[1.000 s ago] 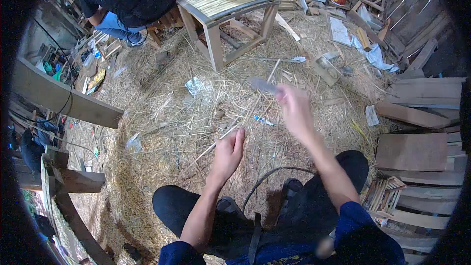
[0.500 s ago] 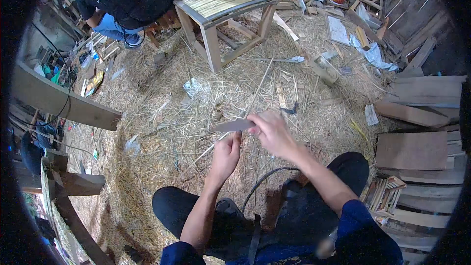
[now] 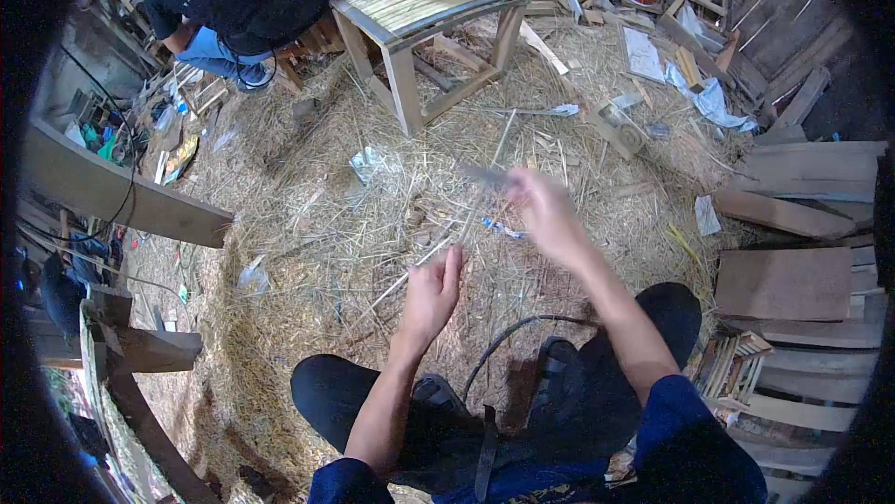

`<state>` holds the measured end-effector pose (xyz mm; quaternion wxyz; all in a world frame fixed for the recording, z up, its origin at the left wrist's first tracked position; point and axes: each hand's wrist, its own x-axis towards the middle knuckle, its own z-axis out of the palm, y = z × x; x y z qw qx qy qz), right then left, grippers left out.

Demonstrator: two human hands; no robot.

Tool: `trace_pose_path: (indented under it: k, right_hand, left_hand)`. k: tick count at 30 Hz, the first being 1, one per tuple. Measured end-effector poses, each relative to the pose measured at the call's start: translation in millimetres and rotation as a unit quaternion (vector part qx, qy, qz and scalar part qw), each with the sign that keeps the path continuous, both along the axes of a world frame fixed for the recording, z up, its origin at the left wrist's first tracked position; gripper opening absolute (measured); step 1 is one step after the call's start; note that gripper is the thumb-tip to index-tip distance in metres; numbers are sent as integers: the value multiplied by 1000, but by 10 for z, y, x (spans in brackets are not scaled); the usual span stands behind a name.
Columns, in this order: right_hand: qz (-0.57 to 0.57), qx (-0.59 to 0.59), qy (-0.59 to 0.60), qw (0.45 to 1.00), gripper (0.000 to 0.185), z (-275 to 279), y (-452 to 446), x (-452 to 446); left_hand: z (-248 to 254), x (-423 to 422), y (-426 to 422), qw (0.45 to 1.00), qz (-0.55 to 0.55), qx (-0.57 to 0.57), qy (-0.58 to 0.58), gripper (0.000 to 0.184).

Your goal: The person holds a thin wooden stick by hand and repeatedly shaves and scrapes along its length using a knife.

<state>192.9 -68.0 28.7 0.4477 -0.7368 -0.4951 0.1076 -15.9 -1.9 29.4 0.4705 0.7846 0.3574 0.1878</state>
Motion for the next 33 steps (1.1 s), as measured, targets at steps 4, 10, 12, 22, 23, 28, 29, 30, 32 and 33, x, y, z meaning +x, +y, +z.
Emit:
trace_pose_path:
  k: [4,10,12,22,23,28,29,30,32,33]
  right_hand:
    - [-92,-129,0,987,17,123,12,321]
    - [99,82,-198,972,20,-54,47,-98]
    - [-9,-50,-28,998,20,148,66,123]
    - [108,-26,-163,980,19,13,-35,-259]
    - [99,-39,-169,980,19,38,-4,-166]
    - [62,-10,-191,980,22,126,4,-270]
    - [61,-21,-172,983,23,48,-6,-328]
    - [58,-32,-154,986,24,22,-24,-358]
    - [109,-3,-163,981,24,25,-91,-379]
    - [134,10,-166,977,24,40,-111,-387]
  left_hand:
    - [-18,-31,-72,1000,-8,-13,-3,44]
    - [-11,90,6,999,27,-34,-23,43]
    - [-22,65,-11,999,24,-17,-37,43]
    - [29,68,24,999,43,14,-29,37]
    - [45,85,67,998,47,34,-37,36]
    - [136,70,127,997,35,64,13,28]
    - [120,53,108,998,32,62,5,28]
    - [100,56,89,998,29,60,-6,27]
    - [-53,96,29,989,38,96,-108,34]
    - [-30,119,8,980,42,113,-157,37]
